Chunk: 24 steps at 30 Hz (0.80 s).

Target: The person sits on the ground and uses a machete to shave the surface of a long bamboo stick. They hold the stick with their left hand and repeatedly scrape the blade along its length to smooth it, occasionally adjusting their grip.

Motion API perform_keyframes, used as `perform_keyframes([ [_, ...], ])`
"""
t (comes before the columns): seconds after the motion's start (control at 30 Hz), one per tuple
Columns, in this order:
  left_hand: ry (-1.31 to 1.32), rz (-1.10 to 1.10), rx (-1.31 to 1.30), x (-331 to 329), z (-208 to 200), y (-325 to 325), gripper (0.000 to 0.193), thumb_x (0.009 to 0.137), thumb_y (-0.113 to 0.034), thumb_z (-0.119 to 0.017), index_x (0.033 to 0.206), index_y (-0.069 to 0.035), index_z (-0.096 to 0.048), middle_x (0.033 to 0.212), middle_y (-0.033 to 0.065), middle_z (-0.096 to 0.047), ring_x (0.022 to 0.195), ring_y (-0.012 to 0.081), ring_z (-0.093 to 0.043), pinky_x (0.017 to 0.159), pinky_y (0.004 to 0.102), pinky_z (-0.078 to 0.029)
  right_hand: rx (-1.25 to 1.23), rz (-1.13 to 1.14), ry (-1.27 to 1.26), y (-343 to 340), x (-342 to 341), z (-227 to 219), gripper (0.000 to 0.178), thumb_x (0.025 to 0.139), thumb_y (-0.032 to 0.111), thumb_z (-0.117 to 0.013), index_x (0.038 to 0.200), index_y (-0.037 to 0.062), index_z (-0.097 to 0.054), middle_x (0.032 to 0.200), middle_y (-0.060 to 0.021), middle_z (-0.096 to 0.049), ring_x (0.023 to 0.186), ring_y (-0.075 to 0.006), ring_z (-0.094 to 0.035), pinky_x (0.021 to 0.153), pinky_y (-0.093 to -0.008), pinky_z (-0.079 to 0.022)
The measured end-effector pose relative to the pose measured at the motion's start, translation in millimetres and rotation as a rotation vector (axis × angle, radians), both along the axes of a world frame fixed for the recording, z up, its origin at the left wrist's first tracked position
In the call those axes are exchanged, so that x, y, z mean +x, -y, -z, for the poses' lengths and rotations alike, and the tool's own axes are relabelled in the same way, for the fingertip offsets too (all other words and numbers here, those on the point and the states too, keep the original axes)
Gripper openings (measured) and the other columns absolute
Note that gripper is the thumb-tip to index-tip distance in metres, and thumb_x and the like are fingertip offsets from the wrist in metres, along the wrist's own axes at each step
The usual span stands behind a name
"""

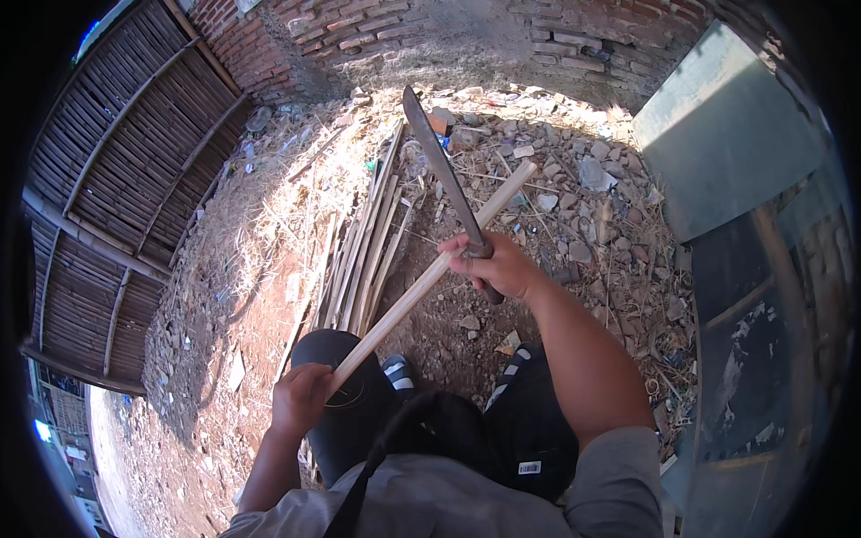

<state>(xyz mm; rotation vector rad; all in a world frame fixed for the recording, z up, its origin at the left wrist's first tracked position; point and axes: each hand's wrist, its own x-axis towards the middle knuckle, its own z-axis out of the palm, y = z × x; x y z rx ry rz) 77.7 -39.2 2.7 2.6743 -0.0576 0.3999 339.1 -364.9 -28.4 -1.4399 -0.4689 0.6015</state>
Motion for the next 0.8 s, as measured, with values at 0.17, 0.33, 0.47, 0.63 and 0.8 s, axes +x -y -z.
perform_keyframes([
  [0.17,0.122,-0.234,0.094,-18.6,2.4,-36.9,0.007,0.09,-0.002,-0.072,0.096,-0.005,-0.071,0.09,0.015,-0.073,0.081,0.032,-0.073,0.069,0.0401,-0.059,0.0,-0.014,0.027,-1.9,2.8,-2.1,0.036,0.094,0.021,-0.075,0.127,0.0065,-0.069,0.079,0.0003,-0.062,0.06,-0.0087,-0.056,0.057,-0.0268,-0.044],
  [0.33,0.279,-0.755,0.226,-25.9,-19.7,-112.0,0.024,0.094,-0.007,-0.071,0.117,-0.001,-0.066,0.114,0.0161,-0.07,0.085,0.0305,-0.072,0.069,0.04,-0.057,-0.007,-0.016,0.035,-2.1,4.0,1.9,0.036,0.094,0.026,-0.076,0.125,0.0081,-0.07,0.076,0.0011,-0.062,0.059,-0.0084,-0.057,0.054,-0.0268,-0.045],
  [0.47,0.214,-0.28,0.119,-6.2,-35.5,-31.4,0.063,0.089,-0.029,-0.079,0.138,0.001,-0.054,0.131,0.022,-0.061,0.118,0.0409,-0.061,0.098,0.0481,-0.05,-0.061,0.021,0.048,-8.0,-1.6,0.2,0.036,0.096,0.025,-0.075,0.126,0.0065,-0.069,0.08,0.0004,-0.062,0.06,-0.0085,-0.056,0.056,-0.0271,-0.045],
  [0.63,-0.097,-0.064,0.219,1.9,0.8,34.2,0.045,0.088,-0.023,-0.077,0.123,0.0,-0.06,0.107,0.0202,-0.067,0.1,0.041,-0.065,0.083,0.0494,-0.053,-0.115,0.028,0.128,-17.9,-10.4,-10.5,0.041,0.093,0.031,-0.078,0.126,0.0079,-0.07,0.089,-0.0029,-0.07,0.063,-0.0093,-0.061,0.059,-0.0288,-0.05],
  [0.8,-0.188,-0.202,0.162,-11.8,5.4,22.5,0.024,0.092,-0.023,-0.073,0.096,-0.003,-0.061,0.084,0.0204,-0.067,0.081,0.0436,-0.067,0.069,0.0546,-0.052,-0.168,0.172,0.607,-7.8,-15.9,-2.8,0.049,0.09,0.027,-0.081,0.133,0.01,-0.064,0.087,-0.0025,-0.068,0.068,-0.014,-0.064,0.066,-0.0319,-0.051],
])
